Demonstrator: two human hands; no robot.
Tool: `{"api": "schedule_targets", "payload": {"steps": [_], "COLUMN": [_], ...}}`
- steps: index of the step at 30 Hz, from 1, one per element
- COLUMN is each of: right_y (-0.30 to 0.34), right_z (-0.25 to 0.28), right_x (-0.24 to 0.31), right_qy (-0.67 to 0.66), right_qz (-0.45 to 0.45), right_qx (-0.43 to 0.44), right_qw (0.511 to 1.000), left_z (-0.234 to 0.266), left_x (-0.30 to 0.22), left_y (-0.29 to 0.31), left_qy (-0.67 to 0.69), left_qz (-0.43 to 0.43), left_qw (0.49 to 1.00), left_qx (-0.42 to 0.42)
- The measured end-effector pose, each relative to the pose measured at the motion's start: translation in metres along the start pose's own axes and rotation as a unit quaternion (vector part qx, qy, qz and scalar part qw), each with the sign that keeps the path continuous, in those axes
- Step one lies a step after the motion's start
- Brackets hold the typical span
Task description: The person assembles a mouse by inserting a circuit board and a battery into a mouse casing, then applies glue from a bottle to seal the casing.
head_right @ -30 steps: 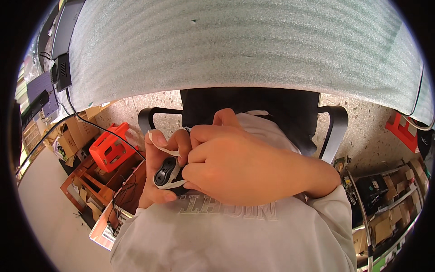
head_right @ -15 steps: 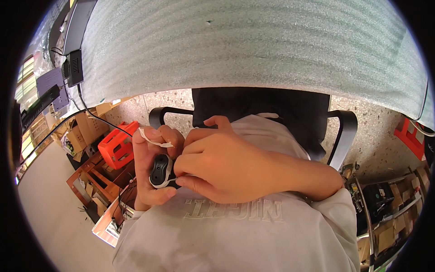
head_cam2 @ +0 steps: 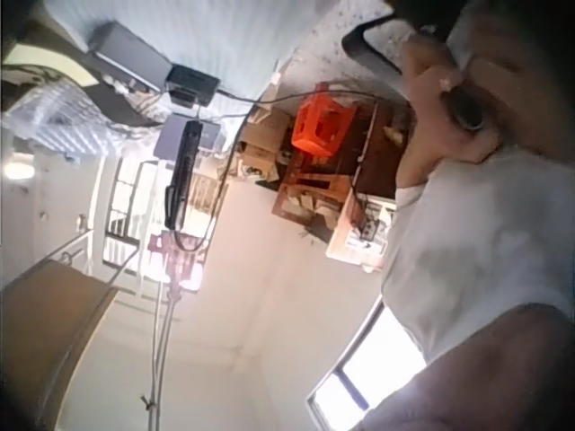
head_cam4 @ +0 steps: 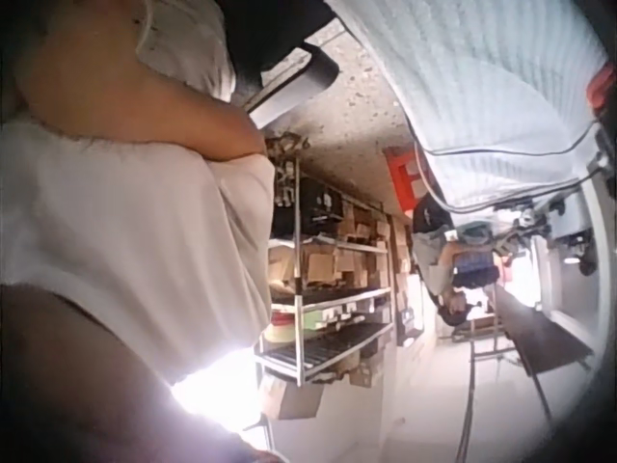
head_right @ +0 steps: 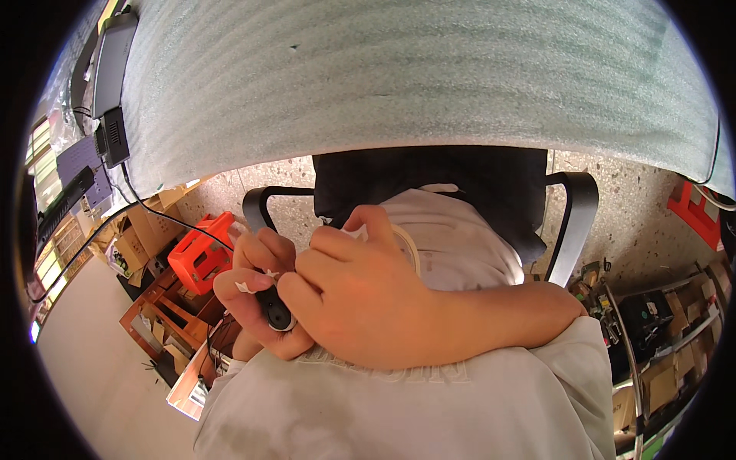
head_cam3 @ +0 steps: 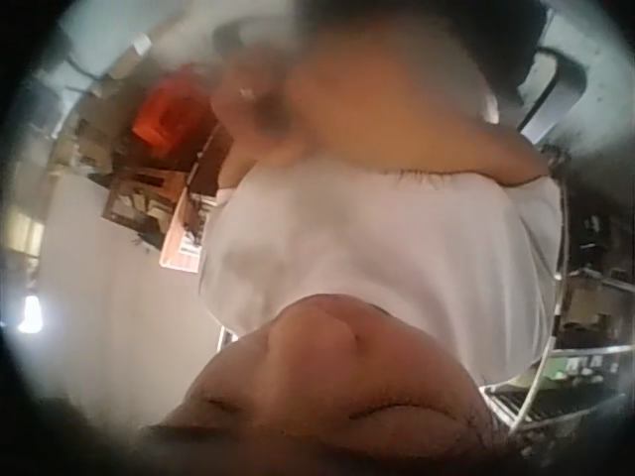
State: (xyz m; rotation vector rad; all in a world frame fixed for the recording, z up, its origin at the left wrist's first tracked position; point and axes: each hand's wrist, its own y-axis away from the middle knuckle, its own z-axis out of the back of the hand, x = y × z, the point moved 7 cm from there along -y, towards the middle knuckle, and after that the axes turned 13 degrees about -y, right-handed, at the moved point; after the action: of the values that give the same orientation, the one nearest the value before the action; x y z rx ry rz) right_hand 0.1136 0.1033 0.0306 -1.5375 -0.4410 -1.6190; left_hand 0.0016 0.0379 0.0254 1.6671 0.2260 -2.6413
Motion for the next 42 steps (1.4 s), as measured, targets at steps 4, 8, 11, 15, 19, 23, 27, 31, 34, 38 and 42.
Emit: {"api": "schedule_targets", "payload": {"steps": [4, 8, 11, 15, 19, 23, 27, 31, 34, 38, 42], "right_y": [0.006, 0.007, 0.007, 0.009, 0.008, 0.008, 0.006, 0.007, -0.001, -0.007, -0.008], "right_z": [-0.002, -0.004, -0.007, -0.011, -0.012, -0.014, -0.009, 0.004, 0.034, 0.079, 0.136], "right_x": [0.008, 0.012, 0.012, 0.012, 0.013, 0.011, 0.005, -0.003, 0.007, 0.026, 0.059], "right_qy": [0.019, 0.029, 0.028, 0.028, 0.002, -0.011, -0.003, -0.050, -0.054, -0.103, -0.036], "right_qz": [0.016, 0.013, -0.001, 0.009, -0.011, -0.018, -0.032, 0.005, 0.012, -0.007, 0.044], "right_qx": [-0.015, -0.003, -0.006, -0.040, -0.063, -0.044, -0.039, -0.063, -0.068, -0.079, -0.166], "right_qw": [1.000, 0.999, 1.000, 0.999, 0.998, 0.999, 0.999, 0.997, 0.996, 0.991, 0.984], "left_z": [-0.011, -0.021, -0.020, -0.019, -0.020, -0.019, -0.019, -0.027, -0.034, -0.042, -0.043], "left_x": [-0.002, 0.007, 0.005, 0.008, 0.011, 0.005, 0.008, 0.019, 0.022, 0.023, 0.018], "left_y": [0.003, 0.018, 0.015, 0.020, 0.021, 0.017, 0.022, 0.023, 0.019, 0.010, -0.004], "left_qy": [0.028, 0.121, 0.098, 0.106, 0.116, 0.106, 0.100, 0.381, 0.518, 0.609, 0.632], "left_qz": [0.003, 0.017, 0.016, 0.007, 0.005, -0.022, -0.017, 0.069, 0.099, 0.148, 0.111], "left_qw": [0.999, 0.990, 0.995, 0.994, 0.993, 0.994, 0.995, 0.921, 0.850, 0.778, 0.761], "left_qx": [0.025, -0.073, -0.006, -0.025, -0.012, 0.016, -0.018, -0.033, 0.005, 0.037, 0.090]}}
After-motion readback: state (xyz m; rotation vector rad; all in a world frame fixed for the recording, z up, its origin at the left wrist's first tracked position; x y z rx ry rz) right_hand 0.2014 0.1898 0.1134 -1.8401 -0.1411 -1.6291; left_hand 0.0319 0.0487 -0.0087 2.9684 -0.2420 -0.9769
